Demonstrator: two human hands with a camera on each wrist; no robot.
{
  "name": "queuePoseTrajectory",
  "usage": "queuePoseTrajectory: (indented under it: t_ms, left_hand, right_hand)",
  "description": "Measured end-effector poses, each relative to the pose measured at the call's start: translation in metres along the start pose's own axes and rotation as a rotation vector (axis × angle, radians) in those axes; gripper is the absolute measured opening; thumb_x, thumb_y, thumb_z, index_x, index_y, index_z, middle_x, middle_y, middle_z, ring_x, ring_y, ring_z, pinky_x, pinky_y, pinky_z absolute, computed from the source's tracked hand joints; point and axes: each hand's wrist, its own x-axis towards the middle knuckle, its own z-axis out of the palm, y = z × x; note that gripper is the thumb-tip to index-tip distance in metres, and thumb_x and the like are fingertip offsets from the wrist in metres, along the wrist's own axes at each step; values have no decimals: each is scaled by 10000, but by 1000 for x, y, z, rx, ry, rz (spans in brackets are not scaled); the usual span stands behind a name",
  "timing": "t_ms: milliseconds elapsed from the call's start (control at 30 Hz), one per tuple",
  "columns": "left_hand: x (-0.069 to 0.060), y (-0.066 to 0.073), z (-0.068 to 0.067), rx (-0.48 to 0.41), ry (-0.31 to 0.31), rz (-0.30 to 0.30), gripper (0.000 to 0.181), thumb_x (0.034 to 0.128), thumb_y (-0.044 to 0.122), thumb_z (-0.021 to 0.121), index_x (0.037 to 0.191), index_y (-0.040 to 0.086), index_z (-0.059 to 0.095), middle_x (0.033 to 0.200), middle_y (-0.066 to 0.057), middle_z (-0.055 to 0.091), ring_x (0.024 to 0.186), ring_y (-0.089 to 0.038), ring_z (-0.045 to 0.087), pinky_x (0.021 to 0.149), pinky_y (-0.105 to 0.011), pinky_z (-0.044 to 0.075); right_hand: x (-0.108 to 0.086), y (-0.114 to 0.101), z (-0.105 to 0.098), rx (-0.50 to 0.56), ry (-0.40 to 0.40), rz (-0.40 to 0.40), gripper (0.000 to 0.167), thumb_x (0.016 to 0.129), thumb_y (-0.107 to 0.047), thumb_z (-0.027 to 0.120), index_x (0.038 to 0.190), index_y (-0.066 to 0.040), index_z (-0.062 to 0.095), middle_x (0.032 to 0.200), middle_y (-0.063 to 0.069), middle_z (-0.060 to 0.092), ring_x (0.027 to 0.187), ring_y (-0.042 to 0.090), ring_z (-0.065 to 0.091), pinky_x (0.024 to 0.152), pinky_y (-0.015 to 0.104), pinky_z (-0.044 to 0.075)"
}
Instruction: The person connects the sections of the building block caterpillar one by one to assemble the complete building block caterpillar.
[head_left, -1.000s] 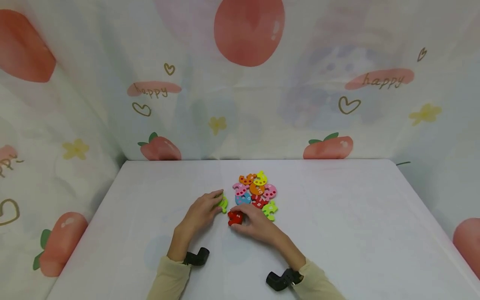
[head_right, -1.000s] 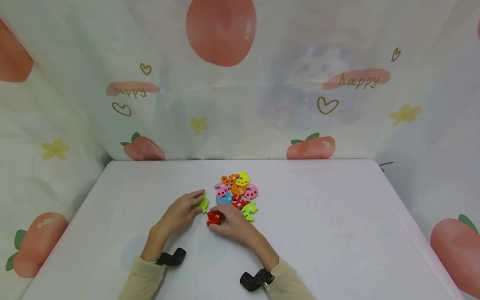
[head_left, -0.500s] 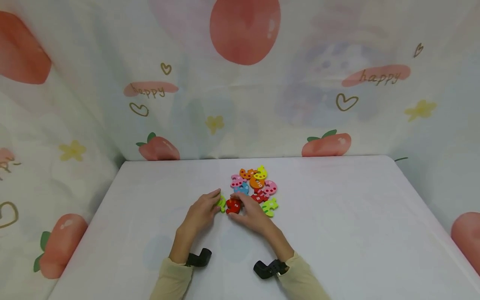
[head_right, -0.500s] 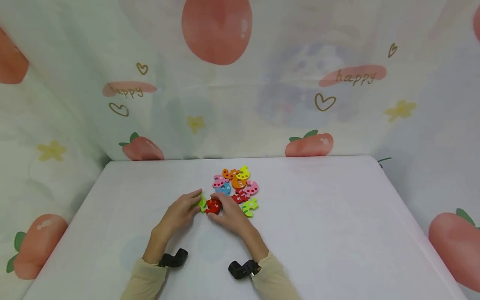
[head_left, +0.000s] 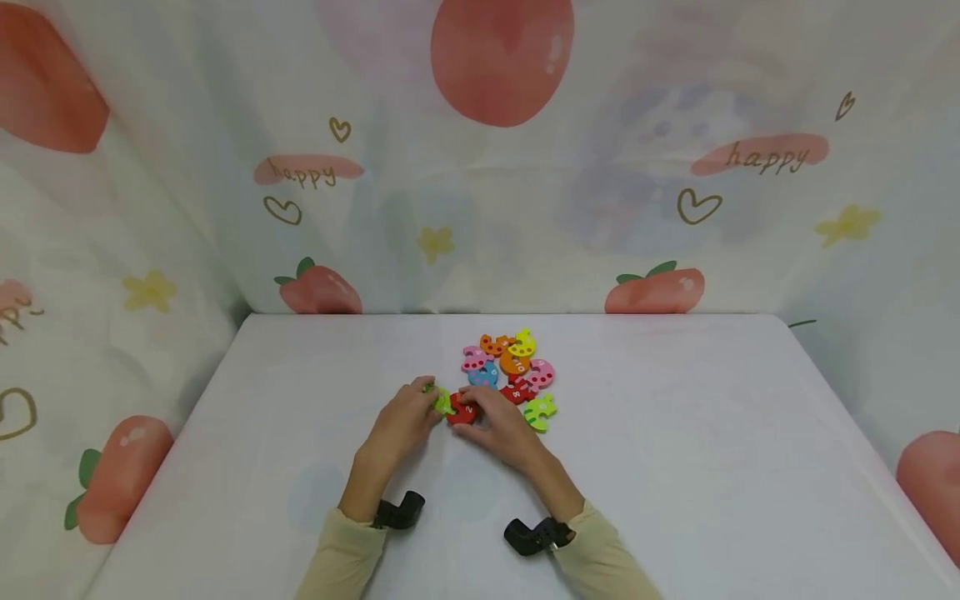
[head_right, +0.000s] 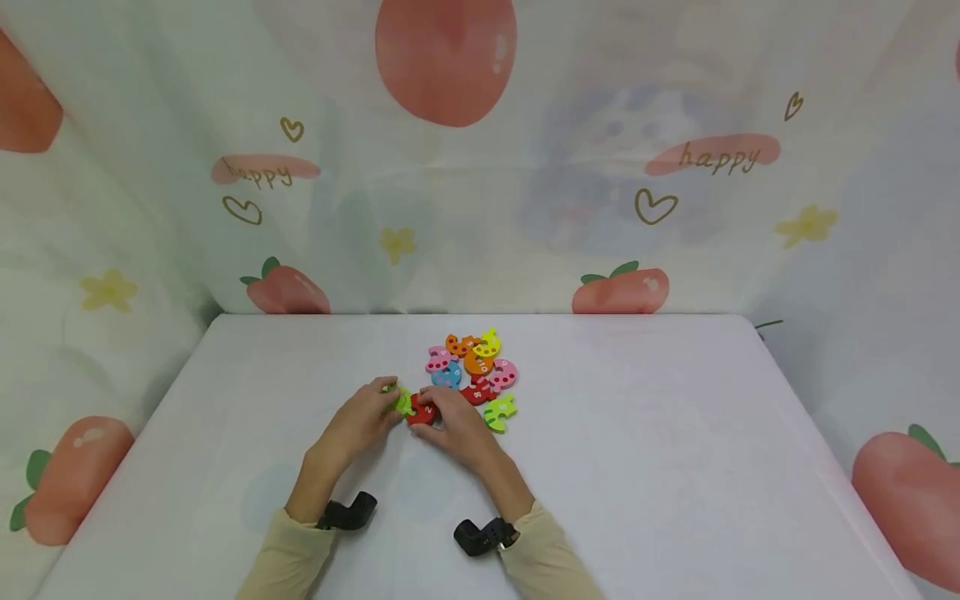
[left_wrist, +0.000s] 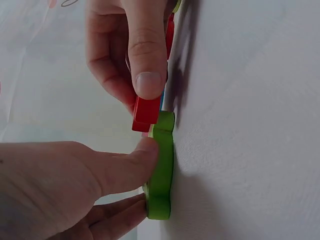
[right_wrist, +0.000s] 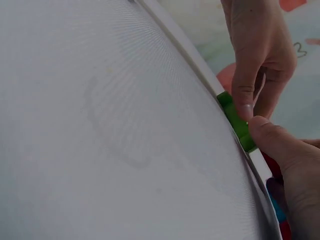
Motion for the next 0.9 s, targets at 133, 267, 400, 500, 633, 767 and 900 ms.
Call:
queuePoseTrajectory:
  t_ms: [133, 267, 400, 500, 633, 767, 900]
  left_hand:
    - [-1, 0, -5, 4, 31, 25, 296, 870, 166, 719, 1130, 25, 699, 1310, -164, 581, 1134, -333, 595, 963, -441, 512]
    - [-3, 2, -8, 19, -10, 11, 270, 856, 156, 735, 1084, 15, 702, 1282, -171, 585, 1096, -332, 606, 950, -439, 518]
    - [-3, 5, -9, 25, -47, -22, 278, 850, 159, 745, 1076, 3, 704, 1301, -163, 578, 1121, -322, 605, 983, -433, 508]
    - [-3, 5, -8, 22, -50, -24, 276, 852, 155, 743, 1074, -5, 705, 1320, -162, 578, 1147, -326, 602, 1000, -435, 500]
    - [-4, 4, -9, 23, -52, -8, 282, 857, 149, 737, 1088, -8, 703, 1324, -155, 586, 1153, -331, 599, 993, -438, 501]
    - [-4, 3, -10, 21, -64, 12, 347, 867, 153, 726, 1168, -13, 681, 1334, -133, 598, 1170, -329, 590, 1004, -437, 493]
    - [-3, 0, -10, 9, -67, 37, 387, 867, 160, 726, 1209, -9, 664, 1338, -127, 606, 1191, -326, 587, 1021, -431, 486]
  right_hand:
    - [2, 1, 2, -31, 11, -20, 396, 804, -241, 794, 1119, -60, 638, 1209, 91, 655, 1148, 216, 609, 991, 358, 517]
    - [2, 1, 2, -49, 17, -21, 390, 797, -245, 802, 1107, -69, 642, 1191, 82, 659, 1120, 203, 612, 974, 350, 526]
    - [2, 2, 1, -59, 14, -10, 392, 797, -246, 802, 1110, -71, 644, 1188, 75, 661, 1106, 197, 614, 970, 344, 529]
    - [1, 2, 1, -70, 24, -19, 395, 796, -246, 803, 1112, -69, 644, 1183, 71, 662, 1098, 197, 619, 963, 342, 532]
    - [1, 1, 2, -71, 34, -27, 400, 791, -246, 807, 1112, -70, 644, 1180, 68, 664, 1104, 199, 619, 958, 344, 535]
    - [1, 1, 2, -69, 34, -23, 406, 790, -238, 807, 1120, -67, 644, 1203, 78, 661, 1143, 217, 613, 973, 360, 526]
    - [0, 1, 2, -74, 16, 1, 408, 808, -244, 790, 1149, -72, 644, 1251, 77, 650, 1202, 233, 592, 1013, 374, 502]
